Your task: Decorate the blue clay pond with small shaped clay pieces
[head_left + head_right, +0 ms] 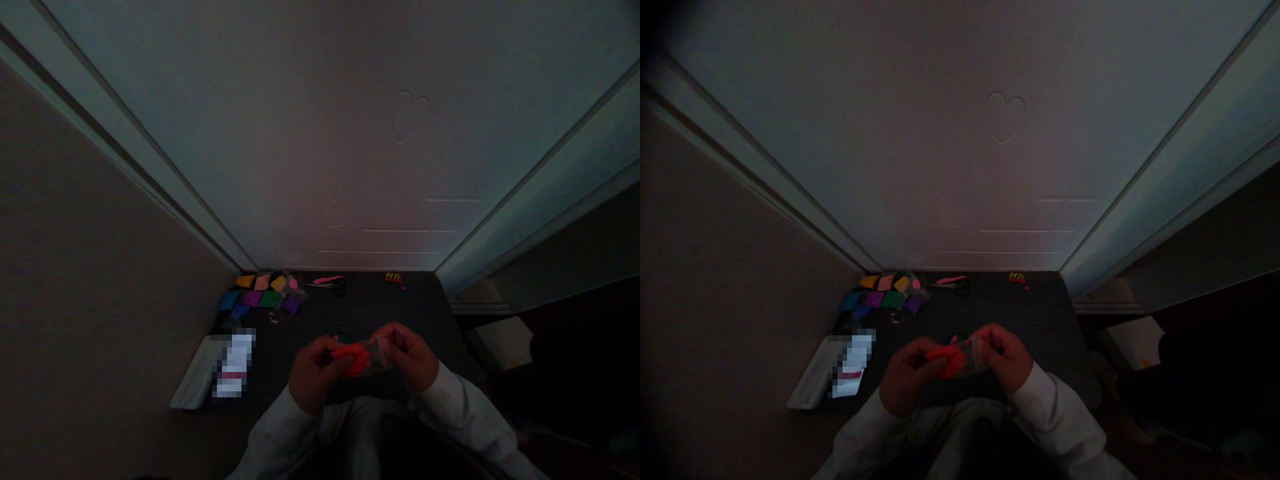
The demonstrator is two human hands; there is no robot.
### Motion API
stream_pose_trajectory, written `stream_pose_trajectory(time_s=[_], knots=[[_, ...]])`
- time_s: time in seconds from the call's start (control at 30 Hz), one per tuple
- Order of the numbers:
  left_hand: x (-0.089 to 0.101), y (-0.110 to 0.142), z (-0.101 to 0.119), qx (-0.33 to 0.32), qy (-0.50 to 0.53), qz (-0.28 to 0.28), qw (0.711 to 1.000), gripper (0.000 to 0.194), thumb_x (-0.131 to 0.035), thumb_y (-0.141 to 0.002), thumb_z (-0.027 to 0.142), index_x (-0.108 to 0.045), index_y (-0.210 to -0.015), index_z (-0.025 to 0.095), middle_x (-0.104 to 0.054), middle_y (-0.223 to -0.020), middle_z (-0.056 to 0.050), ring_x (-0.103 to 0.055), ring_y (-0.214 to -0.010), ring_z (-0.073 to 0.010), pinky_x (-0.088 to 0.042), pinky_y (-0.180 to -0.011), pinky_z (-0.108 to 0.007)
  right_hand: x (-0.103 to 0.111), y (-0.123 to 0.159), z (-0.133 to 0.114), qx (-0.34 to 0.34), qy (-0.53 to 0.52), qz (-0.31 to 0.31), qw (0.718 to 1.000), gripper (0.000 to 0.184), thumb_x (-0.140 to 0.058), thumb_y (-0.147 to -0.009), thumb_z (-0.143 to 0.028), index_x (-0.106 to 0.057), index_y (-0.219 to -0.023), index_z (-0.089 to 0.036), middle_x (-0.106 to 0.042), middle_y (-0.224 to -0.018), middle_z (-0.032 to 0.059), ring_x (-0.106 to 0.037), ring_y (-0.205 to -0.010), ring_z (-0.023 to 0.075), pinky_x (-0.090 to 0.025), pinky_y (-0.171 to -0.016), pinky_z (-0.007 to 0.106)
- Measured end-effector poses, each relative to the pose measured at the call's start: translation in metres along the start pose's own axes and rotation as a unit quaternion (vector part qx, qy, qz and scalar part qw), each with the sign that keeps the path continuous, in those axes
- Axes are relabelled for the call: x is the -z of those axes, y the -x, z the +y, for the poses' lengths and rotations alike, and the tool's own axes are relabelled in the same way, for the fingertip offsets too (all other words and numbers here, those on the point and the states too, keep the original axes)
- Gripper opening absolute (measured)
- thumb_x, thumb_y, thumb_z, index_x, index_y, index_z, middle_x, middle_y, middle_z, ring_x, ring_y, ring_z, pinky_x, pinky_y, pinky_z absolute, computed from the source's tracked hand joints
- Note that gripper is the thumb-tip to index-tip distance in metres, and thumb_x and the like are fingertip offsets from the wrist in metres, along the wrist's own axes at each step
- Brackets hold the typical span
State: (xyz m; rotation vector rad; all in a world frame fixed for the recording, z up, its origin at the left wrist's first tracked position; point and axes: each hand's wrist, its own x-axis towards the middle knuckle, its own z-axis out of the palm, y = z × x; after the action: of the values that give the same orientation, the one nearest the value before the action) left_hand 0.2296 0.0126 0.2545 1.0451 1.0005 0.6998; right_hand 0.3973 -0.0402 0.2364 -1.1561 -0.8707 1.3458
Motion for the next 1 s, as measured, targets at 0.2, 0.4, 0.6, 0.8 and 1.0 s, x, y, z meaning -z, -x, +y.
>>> stream_pose_trajectory(time_s=[0.2, 0.4, 0.6, 0.8, 1.0], knots=[[0.011, 0.002, 0.001, -0.013, -0.023, 0.016, 1.000, 0.013, -0.063, -0.064, 0.027, -0.060, -0.060, 0.015, -0.060, -0.055, 0.002, -0.052, -0.054, -0.0099, -0.039, -0.054, -0.021, -0.009, -0.003, -0.002, -0.013, -0.009, -0.013, 1.000, 0.021, -0.058, -0.072, -0.036, -0.056, -0.077, -0.016, -0.062, -0.070, 0.0019, -0.054, -0.059, 0.0104, -0.041, -0.054, 0.023], [0.014, 0.004, -0.001, -0.033, -0.027, 0.035, 0.999, 0.016, -0.061, -0.067, 0.029, -0.062, -0.060, 0.015, -0.059, -0.058, 0.002, -0.051, -0.059, -0.0104, -0.039, -0.064, -0.022, -0.011, -0.005, 0.000, -0.010, -0.016, -0.024, 1.000, 0.020, -0.059, -0.072, -0.036, -0.056, -0.075, -0.016, -0.061, -0.067, 0.0000, -0.052, -0.055, 0.0082, -0.040, -0.052, 0.021], [0.013, 0.003, -0.009, -0.005, 0.015, -0.001, 1.000, 0.027, -0.059, -0.067, 0.037, -0.058, -0.086, 0.017, -0.064, -0.074, -0.002, -0.057, -0.065, -0.0140, -0.044, -0.060, -0.026, -0.013, -0.007, -0.001, -0.002, -0.004, -0.029, 1.000, 0.016, -0.057, -0.075, -0.032, -0.057, -0.077, -0.017, -0.060, -0.066, -0.0012, -0.051, -0.055, 0.0077, -0.039, -0.052, 0.020], [0.011, 0.006, 0.002, 0.025, -0.020, -0.035, 0.999, 0.023, -0.069, -0.057, 0.029, -0.064, -0.069, 0.011, -0.063, -0.060, -0.003, -0.055, -0.055, -0.0129, -0.042, -0.054, -0.024, -0.018, -0.008, -0.003, -0.020, 0.001, -0.052, 0.998, 0.018, -0.053, -0.077, -0.034, -0.055, -0.083, -0.017, -0.060, -0.071, 0.0012, -0.053, -0.059, 0.0101, -0.041, -0.055, 0.023], [0.017, 0.004, 0.009, 0.010, -0.067, -0.006, 0.998, 0.021, -0.066, -0.062, 0.031, -0.063, -0.072, 0.013, -0.063, -0.063, 0.000, -0.054, -0.059, -0.0131, -0.040, -0.058, -0.024, -0.013, -0.005, -0.014, 0.108, 0.186, 0.041, 0.976, 0.014, -0.050, -0.078, -0.033, -0.052, -0.074, -0.020, -0.046, -0.068, -0.0008, -0.043, -0.060, 0.0108, -0.035, -0.055, 0.024]])
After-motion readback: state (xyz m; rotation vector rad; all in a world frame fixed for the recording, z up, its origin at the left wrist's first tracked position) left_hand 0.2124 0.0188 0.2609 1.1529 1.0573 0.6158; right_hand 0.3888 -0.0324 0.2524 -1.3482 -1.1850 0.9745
